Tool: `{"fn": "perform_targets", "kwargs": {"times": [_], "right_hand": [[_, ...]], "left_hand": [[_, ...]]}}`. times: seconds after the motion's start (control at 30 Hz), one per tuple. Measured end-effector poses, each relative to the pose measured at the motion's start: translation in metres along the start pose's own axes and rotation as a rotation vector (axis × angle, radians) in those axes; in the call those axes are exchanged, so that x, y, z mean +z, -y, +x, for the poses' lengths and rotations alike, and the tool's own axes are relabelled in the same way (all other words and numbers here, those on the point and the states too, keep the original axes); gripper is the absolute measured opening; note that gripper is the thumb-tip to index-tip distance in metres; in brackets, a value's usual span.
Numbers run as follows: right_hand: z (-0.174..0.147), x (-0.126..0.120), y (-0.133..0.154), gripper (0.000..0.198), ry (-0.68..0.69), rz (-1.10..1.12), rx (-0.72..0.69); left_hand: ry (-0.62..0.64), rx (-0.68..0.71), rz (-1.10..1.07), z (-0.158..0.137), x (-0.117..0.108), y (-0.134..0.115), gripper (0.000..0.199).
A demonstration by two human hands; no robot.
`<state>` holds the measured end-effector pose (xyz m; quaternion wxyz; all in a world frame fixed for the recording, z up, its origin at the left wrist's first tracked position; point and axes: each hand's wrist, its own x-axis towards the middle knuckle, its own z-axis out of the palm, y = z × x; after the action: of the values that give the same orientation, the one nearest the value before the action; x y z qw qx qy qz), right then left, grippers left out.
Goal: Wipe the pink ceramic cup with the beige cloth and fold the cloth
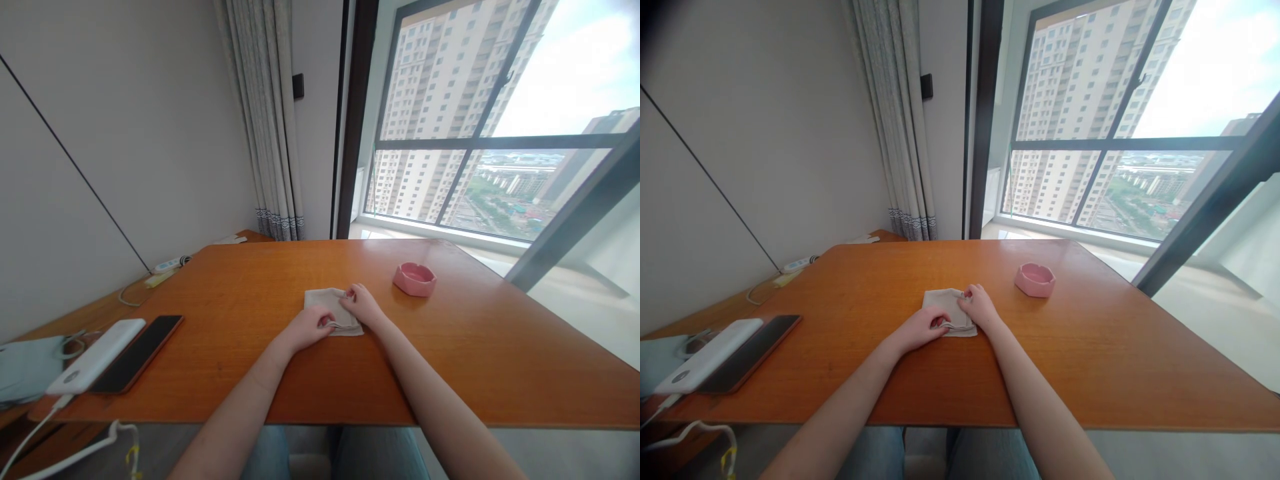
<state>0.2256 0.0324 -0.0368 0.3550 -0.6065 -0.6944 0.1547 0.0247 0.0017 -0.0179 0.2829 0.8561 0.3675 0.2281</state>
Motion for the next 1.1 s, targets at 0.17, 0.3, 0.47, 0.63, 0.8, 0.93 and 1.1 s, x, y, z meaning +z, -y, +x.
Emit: {"fn": "perform_targets", "kwargs": {"times": [0.17,0.3,0.47,0.63,0.8,0.93,1.1], "right_hand": [[-0.001,0.004,0.002,0.012,0.066,0.096,0.08],[0.002,0.005,-0.001,0.007,0.048,0.129,0.11],[0.003,0.004,-0.001,0.013,0.042,0.109,0.117],[0.001,-0.001,0.003,0.013,0.065,0.051,0.137],[-0.007,-0.01,0.006,0.023,0.054,-0.17,0.215],[-0.01,-0.012,0.007,0.021,0.114,-0.214,0.242],[-0.009,-0.012,0.017,0.003,0.166,-0.086,0.104]], "left_hand": [[-0.031,0.019,-0.01,-0.001,-0.005,0.0,0.014],[-0.041,0.005,-0.038,0.0,-0.005,-0.001,0.018],[-0.045,0.03,-0.026,0.0,-0.003,-0.006,0.016],[-0.115,-0.002,-0.013,0.002,-0.003,-0.005,0.017],[-0.333,-0.269,0.133,0.002,-0.008,0.013,0.011],[-0.279,-0.376,0.132,0.0,-0.01,0.022,0.018],[-0.196,-0.319,0.13,0.0,-0.009,0.02,0.019]]}}
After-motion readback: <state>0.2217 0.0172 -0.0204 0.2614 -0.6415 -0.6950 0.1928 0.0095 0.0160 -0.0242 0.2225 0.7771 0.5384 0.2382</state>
